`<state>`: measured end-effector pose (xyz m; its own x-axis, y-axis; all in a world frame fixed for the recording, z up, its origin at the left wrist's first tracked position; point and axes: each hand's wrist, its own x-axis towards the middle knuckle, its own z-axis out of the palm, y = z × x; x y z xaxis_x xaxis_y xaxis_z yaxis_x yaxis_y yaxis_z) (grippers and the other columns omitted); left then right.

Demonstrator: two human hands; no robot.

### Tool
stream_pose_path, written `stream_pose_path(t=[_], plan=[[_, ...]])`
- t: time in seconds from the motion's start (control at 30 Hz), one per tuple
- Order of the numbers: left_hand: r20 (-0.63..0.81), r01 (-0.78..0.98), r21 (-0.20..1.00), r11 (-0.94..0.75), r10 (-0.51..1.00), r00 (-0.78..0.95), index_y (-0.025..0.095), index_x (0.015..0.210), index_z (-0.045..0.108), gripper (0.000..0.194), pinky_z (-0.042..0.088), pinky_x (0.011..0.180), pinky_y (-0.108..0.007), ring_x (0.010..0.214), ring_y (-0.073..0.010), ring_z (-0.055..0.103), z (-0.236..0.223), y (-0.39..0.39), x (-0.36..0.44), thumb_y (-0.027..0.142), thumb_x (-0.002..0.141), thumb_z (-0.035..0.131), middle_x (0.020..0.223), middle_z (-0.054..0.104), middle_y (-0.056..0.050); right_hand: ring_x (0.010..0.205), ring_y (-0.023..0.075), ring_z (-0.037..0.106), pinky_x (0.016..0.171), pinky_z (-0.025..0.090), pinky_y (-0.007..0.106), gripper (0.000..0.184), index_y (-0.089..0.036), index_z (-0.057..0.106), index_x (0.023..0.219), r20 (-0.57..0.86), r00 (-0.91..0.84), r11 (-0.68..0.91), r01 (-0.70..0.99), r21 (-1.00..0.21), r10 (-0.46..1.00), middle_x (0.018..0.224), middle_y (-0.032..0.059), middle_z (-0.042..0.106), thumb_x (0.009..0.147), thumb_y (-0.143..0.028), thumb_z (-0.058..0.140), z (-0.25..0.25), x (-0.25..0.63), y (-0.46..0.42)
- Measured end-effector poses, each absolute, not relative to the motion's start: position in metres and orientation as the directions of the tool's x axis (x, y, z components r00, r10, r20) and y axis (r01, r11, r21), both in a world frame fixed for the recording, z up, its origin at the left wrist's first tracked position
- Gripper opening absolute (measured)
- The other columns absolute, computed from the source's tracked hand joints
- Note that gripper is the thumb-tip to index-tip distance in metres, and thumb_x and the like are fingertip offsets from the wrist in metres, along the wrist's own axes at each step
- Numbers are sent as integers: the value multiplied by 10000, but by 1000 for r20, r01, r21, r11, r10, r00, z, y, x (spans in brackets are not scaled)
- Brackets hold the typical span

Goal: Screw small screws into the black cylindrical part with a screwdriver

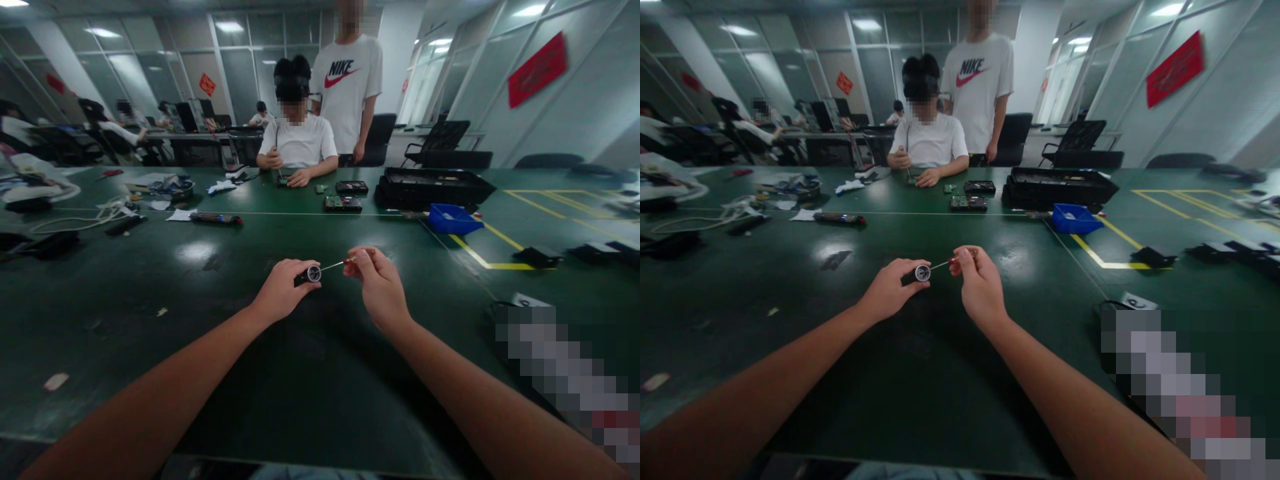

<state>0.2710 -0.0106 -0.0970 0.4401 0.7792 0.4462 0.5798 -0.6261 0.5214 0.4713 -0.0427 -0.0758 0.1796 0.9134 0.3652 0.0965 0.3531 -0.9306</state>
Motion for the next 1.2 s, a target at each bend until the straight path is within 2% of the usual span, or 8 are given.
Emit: stream_pose_path(t=[0.13, 0.2, 0.3, 0.43, 0.63, 0.83, 1.1, 1.2], plan=[[478, 575, 485, -658, 751, 456, 258, 1208, 648, 347, 427, 973, -430, 1081, -232, 610, -95, -9, 270, 281, 868, 714, 1159, 711, -27, 675, 166, 607, 668, 550, 345, 253, -207, 597, 871, 172, 192, 203, -151, -968, 966, 764, 27, 605, 932, -439, 517, -83, 480, -29], [453, 592, 489, -641, 766, 456, 260, 1194, 653, 335, 432, 960, -437, 1056, -235, 615, -96, -7, 270, 283, 866, 716, 1130, 717, -27, 646, 159, 586, 621, 538, 325, 246, -206, 596, 831, 146, 240, 188, -164, -968, 960, 737, 22, 594, 921, -429, 541, -85, 484, -25], [427, 603, 490, -630, 776, 464, 254, 1192, 653, 335, 437, 943, -437, 1025, -236, 617, -99, -5, 271, 300, 866, 715, 1098, 718, -28, 686, 157, 598, 641, 534, 319, 213, -207, 607, 862, 225, 302, 255, -62, -965, 926, 792, 25, 622, 917, -407, 559, -84, 485, -26], [438, 600, 491, -631, 775, 456, 254, 1186, 653, 333, 441, 928, -424, 999, -230, 620, -100, -6, 271, 315, 865, 716, 1079, 721, -21, 740, 167, 635, 735, 537, 355, 232, -196, 605, 944, 348, 226, 329, 115, -937, 910, 831, 34, 652, 950, -413, 522, -78, 478, -35], [433, 608, 497, -620, 784, 445, 250, 1182, 657, 333, 450, 932, -428, 1031, -242, 625, -100, -7, 272, 314, 861, 715, 1105, 722, -35, 756, 181, 671, 734, 533, 360, 227, -203, 592, 972, 473, 167, 395, 354, -848, 865, 838, 42, 686, 982, -402, 485, -71, 472, -48], [437, 599, 507, -620, 784, 441, 259, 1191, 659, 342, 457, 935, -438, 1032, -247, 627, -101, -7, 272, 329, 861, 713, 1114, 722, -38, 774, 194, 709, 705, 539, 339, 196, -214, 613, 973, 534, 122, 432, 452, -780, 836, 844, 51, 726, 971, -386, 520, -65, 472, -55], [430, 601, 514, -612, 790, 437, 254, 1195, 654, 346, 459, 921, -428, 1020, -241, 629, -101, -7, 273, 320, 861, 717, 1114, 722, -32, 761, 181, 704, 712, 545, 335, 241, -196, 626, 979, 482, 155, 398, 379, -835, 863, 847, 56, 732, 969, -412, 520, -69, 472, -53], [429, 600, 514, -613, 789, 439, 261, 1202, 652, 350, 457, 925, -427, 1020, -241, 630, -101, -7, 272, 331, 865, 712, 1117, 721, -28, 699, 170, 679, 652, 512, 313, 253, -203, 637, 945, 506, 139, 392, 473, -789, 851, 792, 40, 725, 954, -438, 545, -66, 472, -55]])
